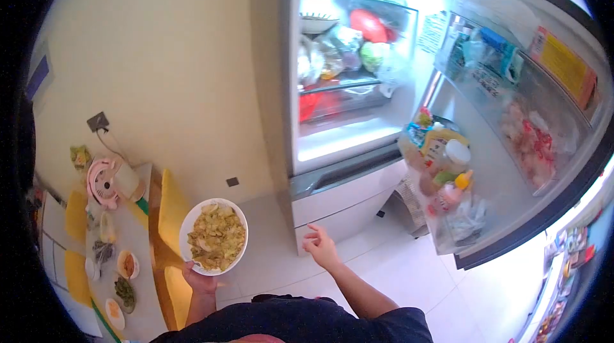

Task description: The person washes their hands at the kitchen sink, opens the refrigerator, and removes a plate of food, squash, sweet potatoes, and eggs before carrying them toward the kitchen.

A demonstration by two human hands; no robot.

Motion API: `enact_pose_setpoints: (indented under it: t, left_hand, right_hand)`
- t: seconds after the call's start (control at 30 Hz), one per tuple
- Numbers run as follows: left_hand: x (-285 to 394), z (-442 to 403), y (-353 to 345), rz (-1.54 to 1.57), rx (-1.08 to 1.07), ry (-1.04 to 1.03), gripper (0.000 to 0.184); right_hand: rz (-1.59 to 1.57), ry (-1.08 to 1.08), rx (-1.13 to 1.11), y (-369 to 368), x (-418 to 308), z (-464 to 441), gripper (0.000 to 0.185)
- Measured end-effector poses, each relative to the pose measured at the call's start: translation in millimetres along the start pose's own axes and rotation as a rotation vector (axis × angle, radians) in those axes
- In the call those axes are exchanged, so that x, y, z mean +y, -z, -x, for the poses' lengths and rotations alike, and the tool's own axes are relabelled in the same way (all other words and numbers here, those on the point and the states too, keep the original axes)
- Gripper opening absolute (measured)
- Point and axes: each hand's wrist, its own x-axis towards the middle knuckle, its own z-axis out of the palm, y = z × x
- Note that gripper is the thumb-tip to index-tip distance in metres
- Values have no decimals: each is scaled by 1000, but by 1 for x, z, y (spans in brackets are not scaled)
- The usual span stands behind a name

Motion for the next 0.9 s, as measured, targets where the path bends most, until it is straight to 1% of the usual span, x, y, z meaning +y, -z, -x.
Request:
enact_pose_setpoints:
  t: [0.07,0.1,0.2,0.27,0.33,0.4,0.47,0.57,0.6,0.67,0.7,0.77,0.83,0.9]
  left_hand:
    - [-21,-11,0,30,1,48,64]
    - [-21,-11,-12,28,-11,59,64]
    - [-38,-24,-38,22,-48,53,64]
    - [-66,-43,-54,14,-69,36,63]
    - [-59,-54,-61,-10,-98,15,63]
    - [-52,-72,-48,-20,-85,-38,63]
    - [-41,-93,-41,-29,-85,-54,63]
    - [-33,-126,-48,-15,-148,-47,65]
    - [-31,-134,-50,-7,-123,-47,65]
    - [-24,-153,-52,3,-77,-51,64]
    - [-20,-159,-48,-20,-37,-79,65]
    - [-20,-169,-41,-63,39,-137,66]
    - [-22,-176,-44,-96,28,-168,69]
    - [-24,-176,-43,-126,48,-195,71]
  right_hand:
    - [-58,90,92,20,-9,-12,50]
    - [-32,140,134,22,-48,-7,49]
    - [-180,316,168,43,-101,-43,50]
    - [-205,441,198,72,-133,-84,51]
    - [-244,569,236,71,-175,-106,53]
    - [-205,715,341,70,-225,-129,52]
    - [-179,921,409,71,-276,-152,48]
    - [-38,1055,592,80,-354,-195,43]
    - [20,1166,620,87,-377,-216,41]
    - [244,1298,681,99,-425,-251,42]
    - [299,1257,646,105,-447,-268,46]
    - [542,1306,705,104,-490,-289,51]
    - [814,1373,709,116,-524,-329,56]
    - [1024,1119,532,107,-552,-329,58]
